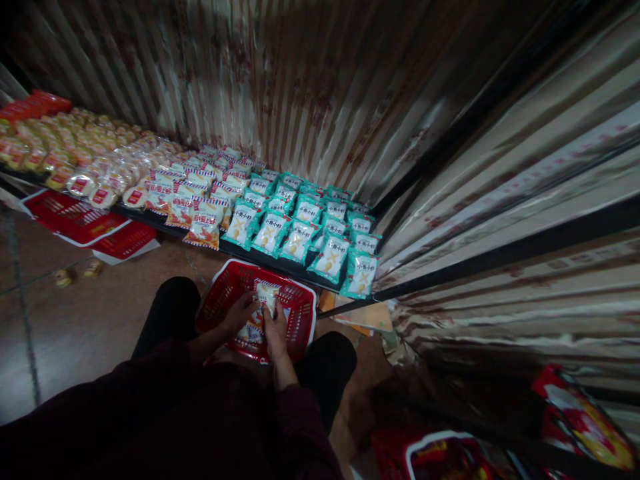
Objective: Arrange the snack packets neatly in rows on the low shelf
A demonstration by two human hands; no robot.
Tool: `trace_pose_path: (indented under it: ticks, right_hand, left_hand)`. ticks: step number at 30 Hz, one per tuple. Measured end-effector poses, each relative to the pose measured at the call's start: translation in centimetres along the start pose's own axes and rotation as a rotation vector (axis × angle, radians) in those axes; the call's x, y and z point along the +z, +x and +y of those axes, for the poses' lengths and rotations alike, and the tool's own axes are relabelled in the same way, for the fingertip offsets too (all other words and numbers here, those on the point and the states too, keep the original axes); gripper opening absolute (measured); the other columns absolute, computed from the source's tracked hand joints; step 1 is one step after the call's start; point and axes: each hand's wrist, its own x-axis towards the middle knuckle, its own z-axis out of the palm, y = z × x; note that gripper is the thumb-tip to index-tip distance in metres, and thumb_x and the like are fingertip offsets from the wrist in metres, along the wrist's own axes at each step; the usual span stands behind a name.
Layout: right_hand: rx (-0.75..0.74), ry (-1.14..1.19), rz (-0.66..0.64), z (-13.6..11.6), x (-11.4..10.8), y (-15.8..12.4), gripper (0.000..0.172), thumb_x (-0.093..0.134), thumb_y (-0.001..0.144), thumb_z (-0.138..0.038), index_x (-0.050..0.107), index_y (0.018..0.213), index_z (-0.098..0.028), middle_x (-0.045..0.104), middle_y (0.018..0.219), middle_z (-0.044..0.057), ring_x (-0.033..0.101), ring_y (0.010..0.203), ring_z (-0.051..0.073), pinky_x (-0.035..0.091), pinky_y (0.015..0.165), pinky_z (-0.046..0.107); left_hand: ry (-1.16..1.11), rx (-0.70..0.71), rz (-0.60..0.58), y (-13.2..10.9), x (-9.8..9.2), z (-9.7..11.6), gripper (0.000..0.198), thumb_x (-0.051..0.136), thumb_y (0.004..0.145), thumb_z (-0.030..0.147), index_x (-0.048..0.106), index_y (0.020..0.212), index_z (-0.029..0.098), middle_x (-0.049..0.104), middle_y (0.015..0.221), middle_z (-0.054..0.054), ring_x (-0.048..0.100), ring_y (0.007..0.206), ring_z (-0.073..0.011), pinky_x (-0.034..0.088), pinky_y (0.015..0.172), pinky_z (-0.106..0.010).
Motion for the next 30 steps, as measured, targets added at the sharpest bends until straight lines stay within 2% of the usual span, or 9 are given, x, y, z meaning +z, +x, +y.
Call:
trace_pose_path:
  ticks: [6,8,12,18,24,30]
  right_hand:
    - [-0.198,-0.261,-0.116,-0.2,0.8,-0.9,0.045,0.069,0.069,-0.039,0.067,0.112,-0.026,0.065,0.121,0.001,0.055,0.118,0.021,0.040,0.103,0.034]
    - [-0.233,-0.305,-0.150,0.1,0.7,-0.9,0.041,0.063,0.073,-0.039,0.067,0.112,-0.026,0.064,0.122,0.002,0.054,0.119,0.021,0.037,0.106,0.036]
    - [-0.275,-0.348,-0.119,0.8,0.3,-0.5,0.041,0.057,0.076,-0.037,0.067,0.113,-0.024,0.067,0.117,0.003,0.060,0.109,0.021,0.042,0.100,0.038]
    - [-0.354,-0.380,-0.057,0.7,-0.3,0.0,0.035,0.061,0.074,-0.036,0.069,0.106,-0.025,0.067,0.114,0.003,0.056,0.113,0.022,0.040,0.101,0.038]
    - [-0.400,-0.431,-0.095,0.5,0.1,-0.1,0.040,0.059,0.075,-0.034,0.065,0.113,-0.025,0.065,0.117,0.004,0.058,0.108,0.021,0.043,0.097,0.037]
    - [-0.435,-0.507,-0.074,0.3,0.2,-0.1,0.041,0.056,0.076,-0.034,0.063,0.115,-0.023,0.065,0.114,0.006,0.059,0.105,0.021,0.044,0.095,0.038]
  left_hand:
    - [-0.113,-0.085,-0.116,-0.5,0.2,0.3,0.045,0.078,0.064,0.024,0.062,0.105,0.016,0.069,0.087,-0.006,0.064,0.079,-0.0205,0.049,0.069,-0.026]
    - [-0.169,-0.121,-0.143,-0.3,0.0,0.4,0.050,0.078,0.065,0.025,0.059,0.111,0.015,0.070,0.089,-0.006,0.065,0.079,-0.0201,0.050,0.069,-0.026]
    - [-0.273,-0.257,-0.191,0.5,-0.8,0.6,0.048,0.069,0.075,0.033,0.054,0.117,0.013,0.071,0.087,-0.007,0.067,0.075,-0.0205,0.053,0.068,-0.030]
    - [-0.371,-0.488,-0.327,0.9,-2.0,1.4,0.040,0.060,0.081,0.034,0.058,0.111,0.009,0.071,0.084,-0.009,0.069,0.073,-0.0241,0.055,0.068,-0.035]
    - [-0.446,-0.537,-0.376,1.4,-2.5,1.3,0.040,0.054,0.083,0.028,0.055,0.118,0.009,0.072,0.089,-0.010,0.069,0.077,-0.0244,0.055,0.073,-0.037]
    - [-0.490,-0.547,-0.406,1.8,-2.7,1.0,0.045,0.054,0.082,0.026,0.052,0.123,0.008,0.071,0.096,-0.013,0.069,0.081,-0.0262,0.053,0.078,-0.040]
